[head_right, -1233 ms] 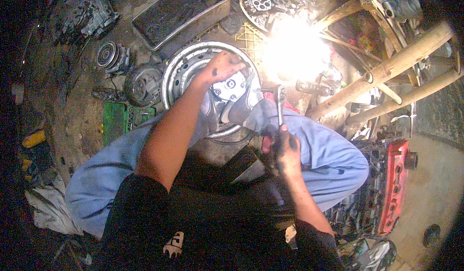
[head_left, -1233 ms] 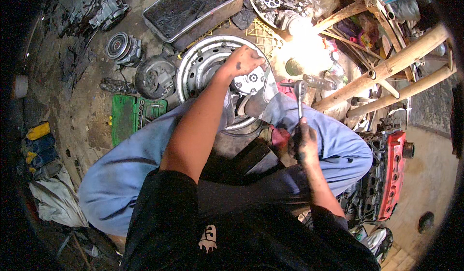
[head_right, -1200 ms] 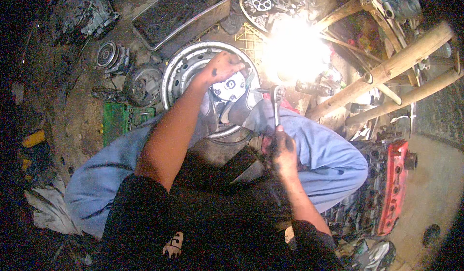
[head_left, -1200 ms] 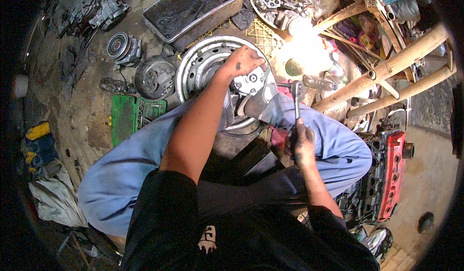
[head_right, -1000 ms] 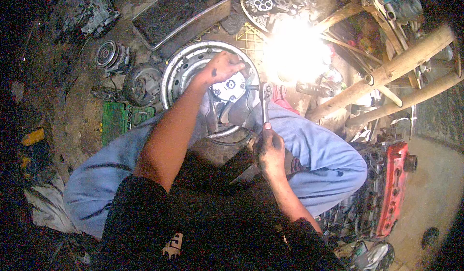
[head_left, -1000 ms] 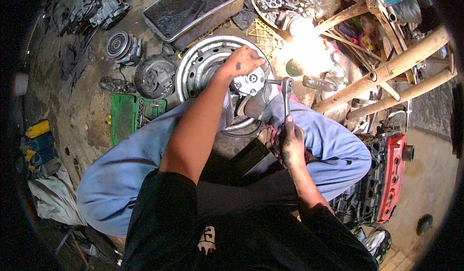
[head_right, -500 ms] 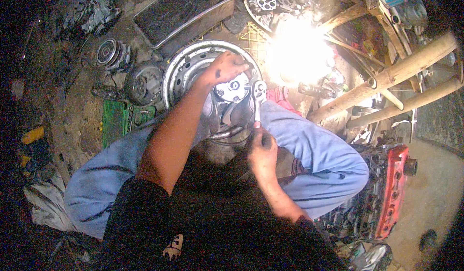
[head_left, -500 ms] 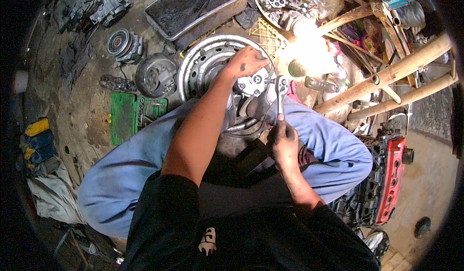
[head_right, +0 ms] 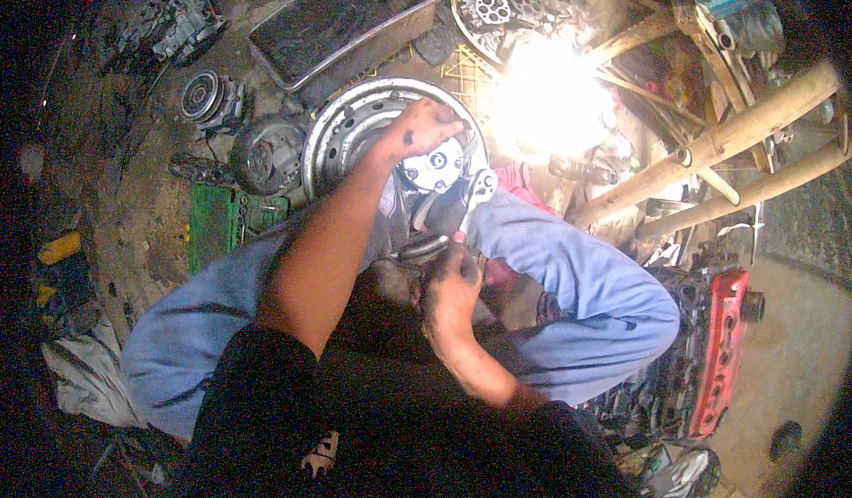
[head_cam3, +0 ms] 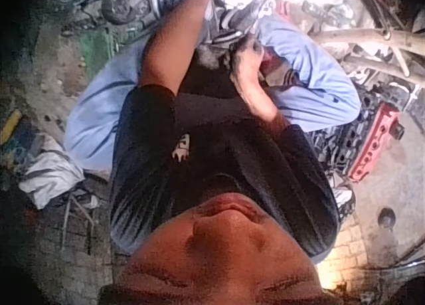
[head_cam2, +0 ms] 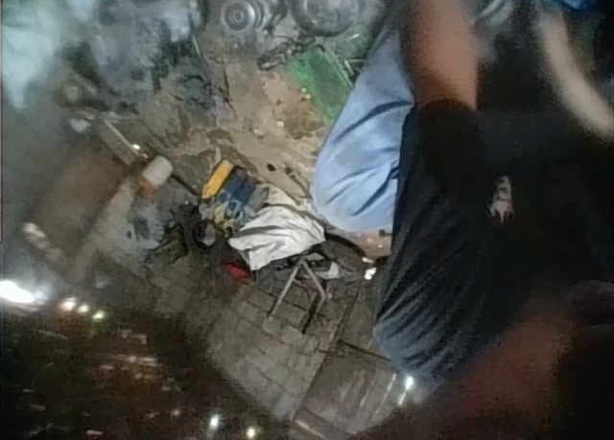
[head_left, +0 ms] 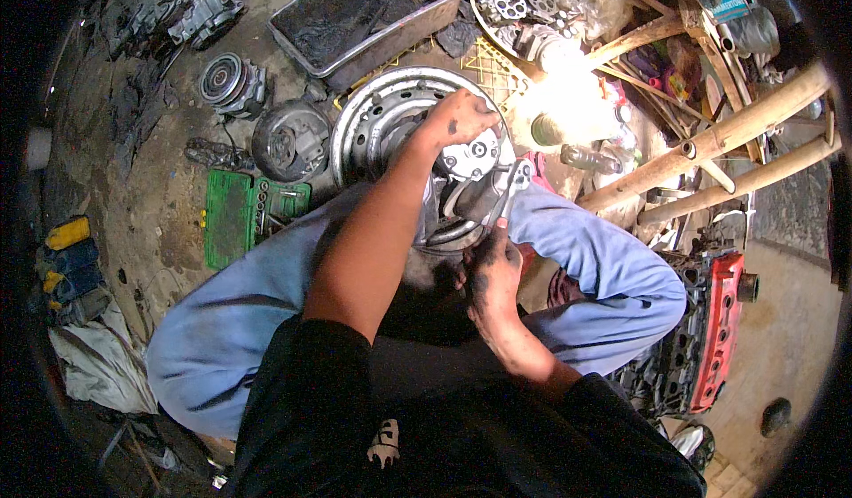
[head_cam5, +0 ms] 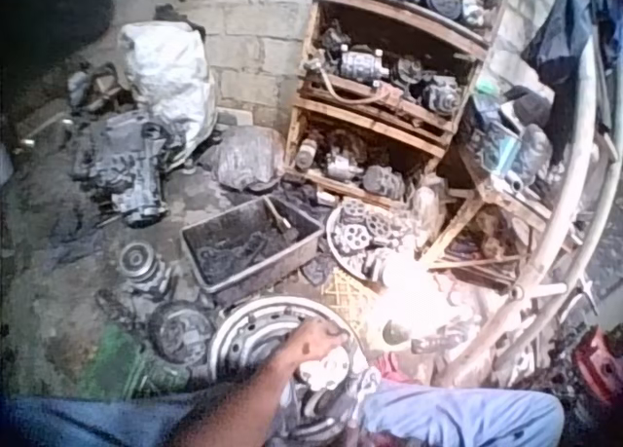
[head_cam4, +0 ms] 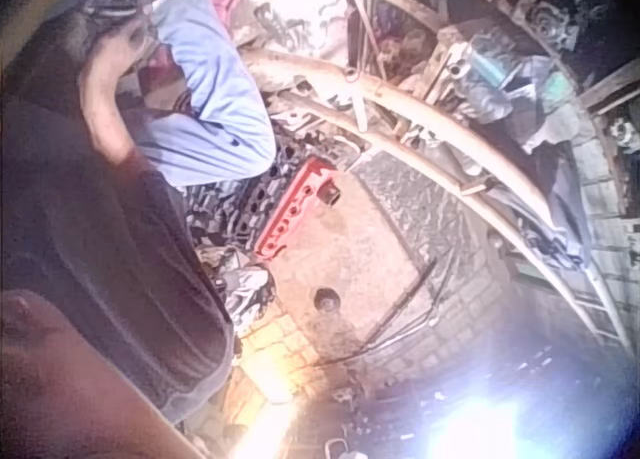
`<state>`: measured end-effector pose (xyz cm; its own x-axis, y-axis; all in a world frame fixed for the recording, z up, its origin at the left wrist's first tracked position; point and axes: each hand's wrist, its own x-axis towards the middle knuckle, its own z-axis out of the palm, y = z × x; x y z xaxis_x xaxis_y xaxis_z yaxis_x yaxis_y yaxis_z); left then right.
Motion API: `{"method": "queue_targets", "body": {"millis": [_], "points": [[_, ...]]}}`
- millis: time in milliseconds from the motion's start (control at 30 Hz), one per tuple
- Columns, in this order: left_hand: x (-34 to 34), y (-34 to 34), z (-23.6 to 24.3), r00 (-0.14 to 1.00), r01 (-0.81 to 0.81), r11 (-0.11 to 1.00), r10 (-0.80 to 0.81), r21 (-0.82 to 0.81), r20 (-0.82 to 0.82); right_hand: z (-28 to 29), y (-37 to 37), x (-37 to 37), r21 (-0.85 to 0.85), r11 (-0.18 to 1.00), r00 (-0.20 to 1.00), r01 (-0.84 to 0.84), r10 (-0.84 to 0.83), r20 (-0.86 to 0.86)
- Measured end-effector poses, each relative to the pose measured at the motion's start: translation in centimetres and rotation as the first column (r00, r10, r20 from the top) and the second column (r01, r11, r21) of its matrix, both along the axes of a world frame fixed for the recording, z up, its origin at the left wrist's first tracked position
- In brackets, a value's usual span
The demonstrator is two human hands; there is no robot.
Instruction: The person sits cross-legged on the floor and uses a wrench to tighten bolts on a circular metal mechanical part. The person repeatedly adjusts the wrench and rotates the part to access different bolt locations.
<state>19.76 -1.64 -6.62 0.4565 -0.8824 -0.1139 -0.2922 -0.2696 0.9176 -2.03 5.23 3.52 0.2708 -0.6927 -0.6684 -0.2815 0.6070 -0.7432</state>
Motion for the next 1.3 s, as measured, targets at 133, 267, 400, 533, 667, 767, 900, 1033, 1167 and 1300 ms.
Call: {"method": "queue_targets", "body": {"millis": [133,267,400,533,667,767,900,1033,1167,1300], "points": [[0.1,-0.6,-1.3,0.999,-0.041,0.995,0.04,-0.093,-0.011,-0.6,-0.8,-0.9,-0.052,0.999,0.999,0.008,-0.005,0.053],[0.2,-0.3,-1.5,0.999,0.008,0.991,-0.004,-0.134,0.036,0.4,-1.5,-0.6,-0.082,0.993,0.996,-0.079,0.082,0.034],[0.1,-0.2,-0.9,0.999,0.009,0.996,-0.013,-0.085,-0.046,0.5,-1.4,0.0,-0.073,0.994,0.997,-0.075,0.077,0.028],[0.0,-0.3,-1.1,0.999,-0.045,0.996,0.044,-0.075,-0.023,0.7,-1.0,0.1,-0.069,0.989,0.991,-0.132,0.131,-0.015],[0.1,-0.5,-1.1,0.999,0.006,0.997,-0.009,-0.079,-0.043,-1.4,-0.8,-0.3,-0.164,0.98,0.993,-0.117,0.11,-0.051],[0.1,-0.5,-1.2,1.0,-0.003,0.997,0.001,-0.079,-0.029,-2.1,-0.1,0.3,-0.129,0.99,0.997,-0.063,0.057,-0.047],[0.1,-0.4,-1.5,0.999,-0.002,0.996,-0.001,-0.088,-0.034,-0.3,0.6,2.1,-0.012,0.999,0.999,-0.037,0.037,0.025],[0.4,-0.4,-1.4,0.998,0.038,0.991,-0.044,-0.131,-0.038,0.5,1.5,4.4,0.058,0.996,0.996,0.071,-0.074,0.057],[0.1,-0.5,-0.7,0.997,0.072,0.997,-0.072,0.005,0.036,-4.4,2.0,4.5,-0.126,0.992,0.999,-0.006,0.012,0.044],[0.3,0.1,0.1,0.994,0.089,0.996,-0.09,0.029,0.053,-1.6,2.1,4.9,0.029,0.997,0.989,0.067,-0.07,0.129]]}}
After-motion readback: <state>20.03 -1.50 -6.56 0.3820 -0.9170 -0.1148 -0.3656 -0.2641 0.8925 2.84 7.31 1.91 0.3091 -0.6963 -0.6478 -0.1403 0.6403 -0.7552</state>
